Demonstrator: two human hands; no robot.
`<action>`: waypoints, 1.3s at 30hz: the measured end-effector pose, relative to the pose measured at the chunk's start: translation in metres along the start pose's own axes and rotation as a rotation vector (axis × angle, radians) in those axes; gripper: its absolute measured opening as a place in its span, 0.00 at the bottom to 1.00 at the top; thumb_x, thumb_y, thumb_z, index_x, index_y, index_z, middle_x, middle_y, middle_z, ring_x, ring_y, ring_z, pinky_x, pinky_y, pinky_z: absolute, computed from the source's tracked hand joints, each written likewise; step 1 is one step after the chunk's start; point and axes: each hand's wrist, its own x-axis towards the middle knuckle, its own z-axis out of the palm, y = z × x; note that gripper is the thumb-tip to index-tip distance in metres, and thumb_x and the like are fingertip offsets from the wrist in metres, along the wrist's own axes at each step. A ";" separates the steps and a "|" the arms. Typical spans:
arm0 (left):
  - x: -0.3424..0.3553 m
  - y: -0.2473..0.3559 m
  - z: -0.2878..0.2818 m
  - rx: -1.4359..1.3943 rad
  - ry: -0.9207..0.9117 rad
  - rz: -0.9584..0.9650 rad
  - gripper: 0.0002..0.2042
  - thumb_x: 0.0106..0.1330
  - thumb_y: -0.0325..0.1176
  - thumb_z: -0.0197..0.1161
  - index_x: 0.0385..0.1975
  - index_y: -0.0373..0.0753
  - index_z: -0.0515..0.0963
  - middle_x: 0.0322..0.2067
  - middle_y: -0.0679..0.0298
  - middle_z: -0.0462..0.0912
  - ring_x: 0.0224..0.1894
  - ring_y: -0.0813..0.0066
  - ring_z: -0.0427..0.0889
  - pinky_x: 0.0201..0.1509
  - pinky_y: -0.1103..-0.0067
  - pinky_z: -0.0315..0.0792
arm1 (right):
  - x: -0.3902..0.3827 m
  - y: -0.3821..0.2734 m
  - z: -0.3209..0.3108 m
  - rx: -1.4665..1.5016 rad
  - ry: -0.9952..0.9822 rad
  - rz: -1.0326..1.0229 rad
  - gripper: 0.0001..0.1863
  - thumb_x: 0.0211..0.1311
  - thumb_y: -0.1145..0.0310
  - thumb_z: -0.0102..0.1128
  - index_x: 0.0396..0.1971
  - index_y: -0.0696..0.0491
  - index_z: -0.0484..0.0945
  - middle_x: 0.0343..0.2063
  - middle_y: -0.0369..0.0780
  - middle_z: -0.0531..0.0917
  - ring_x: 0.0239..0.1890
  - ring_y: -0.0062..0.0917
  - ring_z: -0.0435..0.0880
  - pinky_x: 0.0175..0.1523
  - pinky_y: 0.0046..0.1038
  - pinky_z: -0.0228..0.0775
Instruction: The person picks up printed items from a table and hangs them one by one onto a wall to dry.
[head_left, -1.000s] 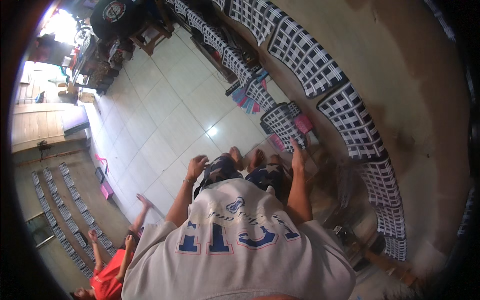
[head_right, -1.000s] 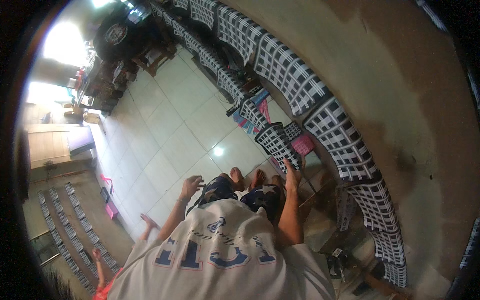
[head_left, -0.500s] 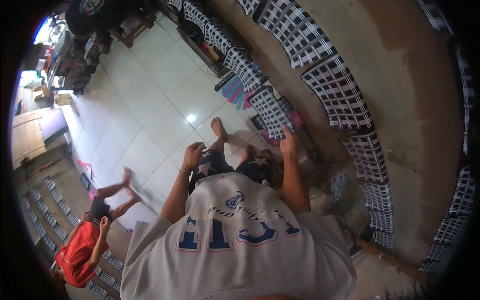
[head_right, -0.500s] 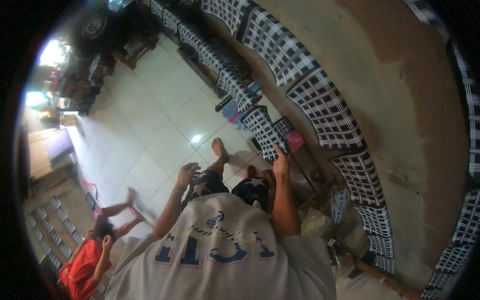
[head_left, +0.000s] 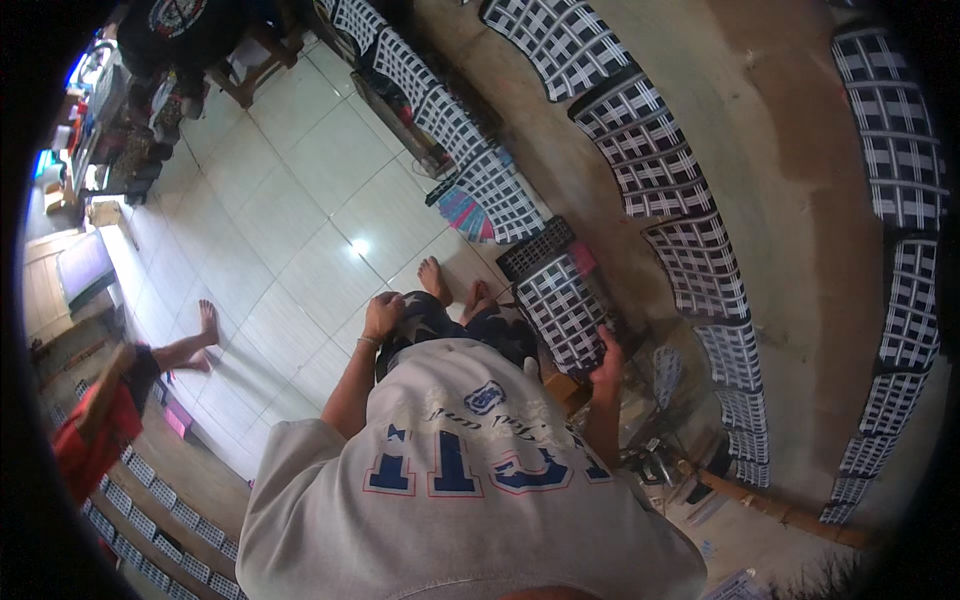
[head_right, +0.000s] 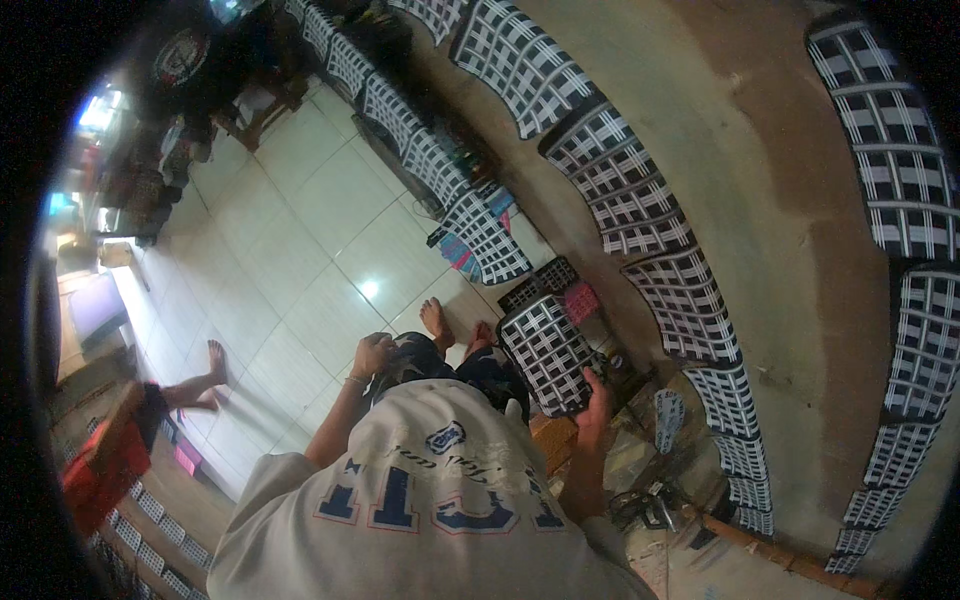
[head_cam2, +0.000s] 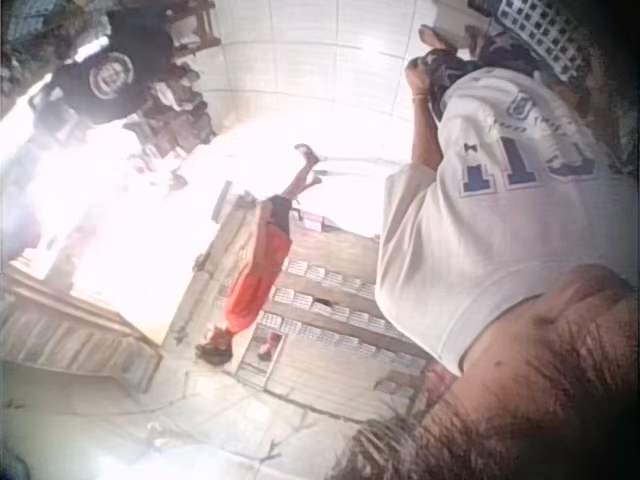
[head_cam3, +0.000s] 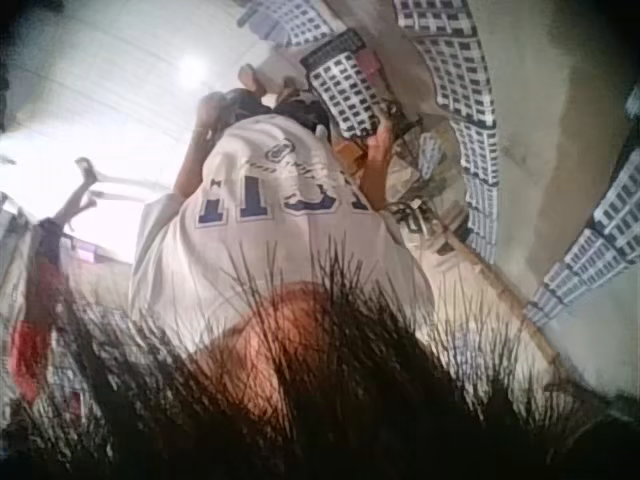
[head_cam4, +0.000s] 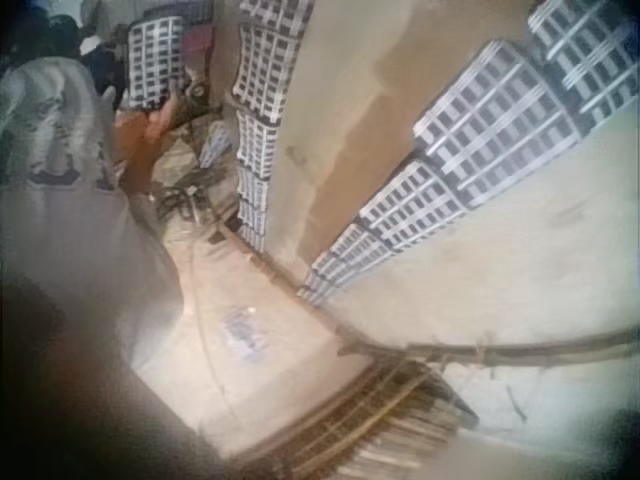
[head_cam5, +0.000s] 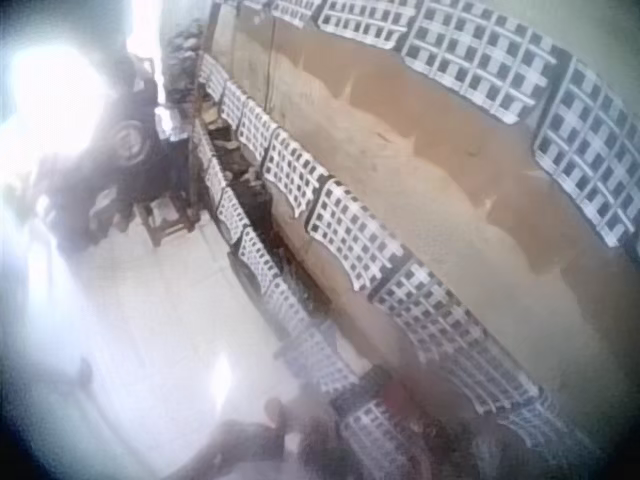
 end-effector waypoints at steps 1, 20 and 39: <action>0.005 -0.004 -0.004 0.079 0.016 0.072 0.16 0.57 0.38 0.52 0.31 0.30 0.78 0.27 0.52 0.81 0.31 0.64 0.81 0.36 0.74 0.72 | -0.020 -0.010 0.024 -0.027 0.007 -0.049 0.24 0.52 0.67 0.60 0.49 0.59 0.70 0.45 0.43 0.77 0.45 0.32 0.77 0.47 0.33 0.71; -0.046 -0.002 -0.038 -0.446 0.214 -0.468 0.18 0.60 0.39 0.54 0.41 0.29 0.74 0.33 0.56 0.81 0.29 0.71 0.81 0.26 0.81 0.71 | 0.134 0.004 0.132 -0.270 -0.204 -0.318 0.46 0.42 0.69 0.69 0.58 0.67 0.49 0.58 0.51 0.59 0.60 0.37 0.59 0.61 0.34 0.52; -0.046 -0.007 -0.066 -0.449 0.035 -0.509 0.17 0.61 0.35 0.52 0.43 0.28 0.73 0.35 0.54 0.81 0.31 0.67 0.80 0.32 0.78 0.74 | 0.124 0.044 0.179 -0.322 0.328 -0.293 0.35 0.46 0.60 0.64 0.52 0.64 0.64 0.50 0.52 0.70 0.53 0.40 0.68 0.55 0.40 0.59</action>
